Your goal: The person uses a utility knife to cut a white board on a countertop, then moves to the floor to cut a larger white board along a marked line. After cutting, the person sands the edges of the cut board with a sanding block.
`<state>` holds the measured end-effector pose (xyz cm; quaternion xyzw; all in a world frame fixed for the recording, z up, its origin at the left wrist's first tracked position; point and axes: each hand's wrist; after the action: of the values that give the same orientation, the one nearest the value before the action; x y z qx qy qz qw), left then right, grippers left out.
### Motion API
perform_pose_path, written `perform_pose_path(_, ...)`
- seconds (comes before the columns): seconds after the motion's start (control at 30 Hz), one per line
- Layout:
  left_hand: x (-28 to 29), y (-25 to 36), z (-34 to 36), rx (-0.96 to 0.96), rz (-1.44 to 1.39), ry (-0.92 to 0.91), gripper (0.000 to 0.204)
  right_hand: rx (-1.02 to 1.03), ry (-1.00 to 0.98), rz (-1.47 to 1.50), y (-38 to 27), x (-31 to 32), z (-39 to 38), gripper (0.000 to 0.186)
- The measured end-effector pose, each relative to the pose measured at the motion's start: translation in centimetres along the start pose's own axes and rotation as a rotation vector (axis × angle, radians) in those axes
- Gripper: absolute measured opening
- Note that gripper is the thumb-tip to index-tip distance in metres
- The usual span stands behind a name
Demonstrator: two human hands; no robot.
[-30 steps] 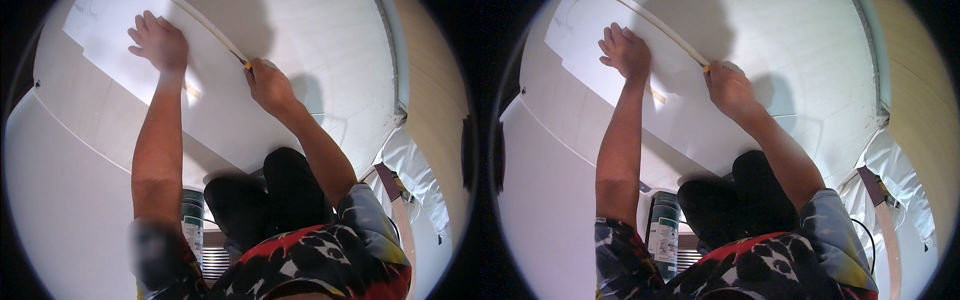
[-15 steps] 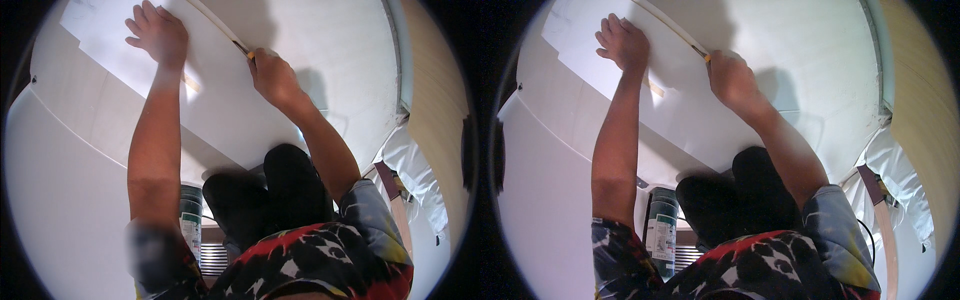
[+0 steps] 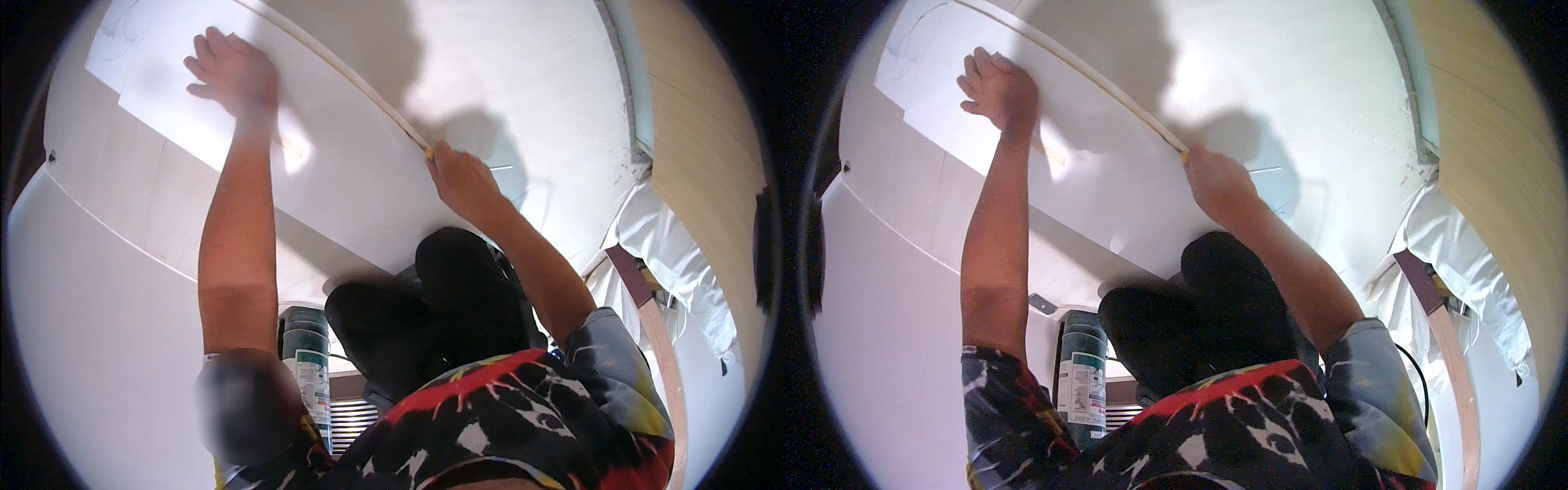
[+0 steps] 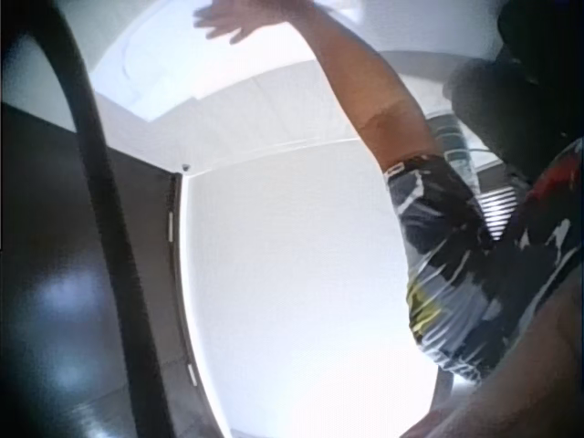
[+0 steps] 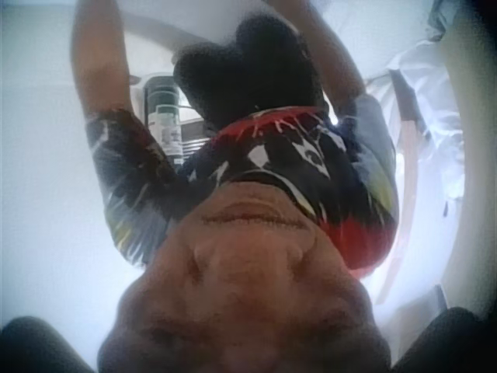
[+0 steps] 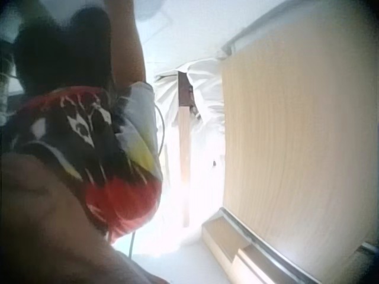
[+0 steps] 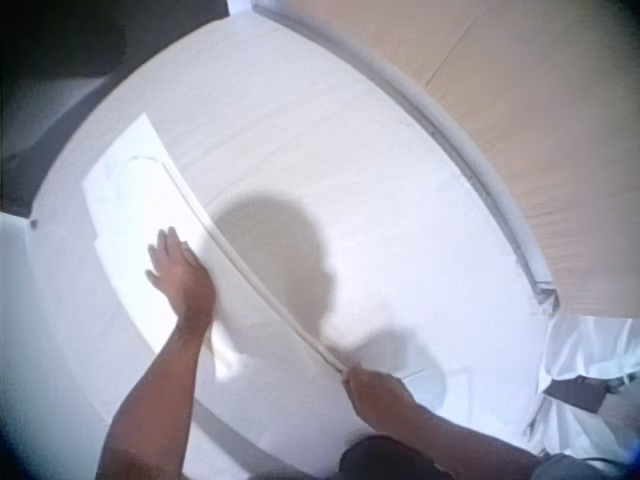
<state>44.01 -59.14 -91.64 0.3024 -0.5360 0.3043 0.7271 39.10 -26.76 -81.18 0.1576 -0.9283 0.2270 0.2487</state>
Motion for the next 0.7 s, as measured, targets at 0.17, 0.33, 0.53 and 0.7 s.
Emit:
perform_pose_path(0.17, 0.1, 0.4, 0.3, 0.06, 0.033, -0.05, 0.036, -0.174, -0.064, 0.011, 4.2, -2.1, -5.6, 0.024)
perform_pose_path(0.33, -1.2, -0.6, -0.1, -0.006, 0.073, 0.073, 0.036, -0.165, -0.058, -0.044, 6.3, -2.4, -7.4, 0.024)
perform_pose_path(0.53, -0.2, -0.5, 0.0, 0.057, -0.02, -0.02, 0.037, 0.012, 0.363, 0.17, 7.4, -3.2, -6.6, 0.026)
perform_pose_path(0.7, 0.1, 0.2, 0.3, 0.035, -0.052, -0.008, 0.031, 0.143, 0.331, 0.077, 9.6, -6.4, -4.7, 0.03)
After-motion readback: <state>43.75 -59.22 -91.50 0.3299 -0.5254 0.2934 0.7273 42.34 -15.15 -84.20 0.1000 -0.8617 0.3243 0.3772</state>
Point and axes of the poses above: each hand's wrist, its own z-axis towards the middle knuckle, its own x-axis out of the back of the hand, y = z × x
